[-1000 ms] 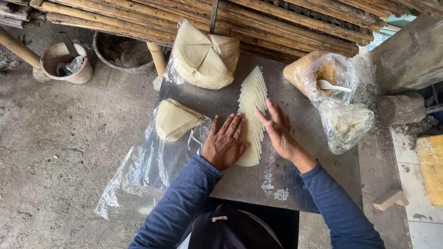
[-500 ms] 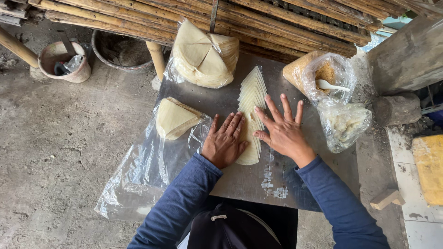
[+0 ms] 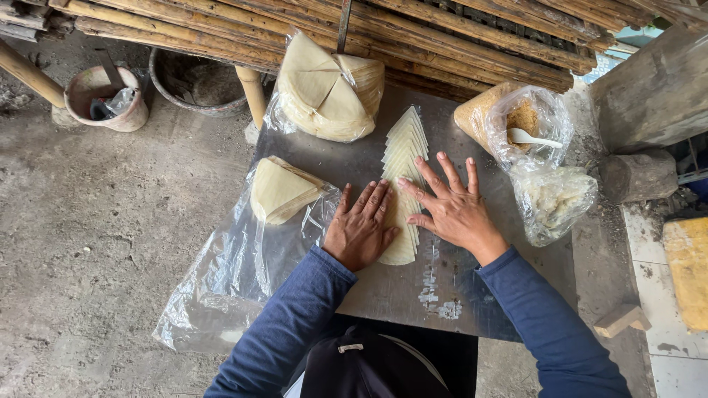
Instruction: The person folds thin, triangular sheets into cone shapes and fills them with a granular substance using a spoon. The person then folds the cones closed and stacks them on the table.
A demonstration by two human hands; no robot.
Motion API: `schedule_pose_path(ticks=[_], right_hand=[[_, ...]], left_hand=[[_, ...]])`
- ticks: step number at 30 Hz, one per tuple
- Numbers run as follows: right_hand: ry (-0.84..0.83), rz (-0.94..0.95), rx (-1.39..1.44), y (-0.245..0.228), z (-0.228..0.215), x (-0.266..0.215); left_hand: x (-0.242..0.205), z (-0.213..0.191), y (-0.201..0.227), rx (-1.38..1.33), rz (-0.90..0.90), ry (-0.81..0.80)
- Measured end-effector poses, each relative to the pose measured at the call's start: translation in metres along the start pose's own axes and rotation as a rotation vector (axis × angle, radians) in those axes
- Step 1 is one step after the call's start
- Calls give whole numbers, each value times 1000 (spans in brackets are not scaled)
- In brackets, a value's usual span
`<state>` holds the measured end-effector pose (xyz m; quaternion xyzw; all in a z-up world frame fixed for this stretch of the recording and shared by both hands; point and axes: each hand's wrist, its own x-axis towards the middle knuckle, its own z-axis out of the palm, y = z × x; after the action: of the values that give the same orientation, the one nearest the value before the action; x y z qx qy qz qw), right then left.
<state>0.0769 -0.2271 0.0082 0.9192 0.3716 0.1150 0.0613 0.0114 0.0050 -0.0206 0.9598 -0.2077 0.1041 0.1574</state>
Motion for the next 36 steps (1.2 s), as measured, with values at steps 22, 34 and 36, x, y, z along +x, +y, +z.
schedule_pose_path(ticks=[22, 34, 36], right_hand=[[5, 59, 3, 17, -4, 28], [77, 129, -25, 20, -11, 33], [89, 124, 8, 20, -10, 29]], left_hand=[[65, 3, -17, 44, -68, 24], [66, 29, -32, -63, -80, 33], [66, 28, -32, -62, -83, 19]])
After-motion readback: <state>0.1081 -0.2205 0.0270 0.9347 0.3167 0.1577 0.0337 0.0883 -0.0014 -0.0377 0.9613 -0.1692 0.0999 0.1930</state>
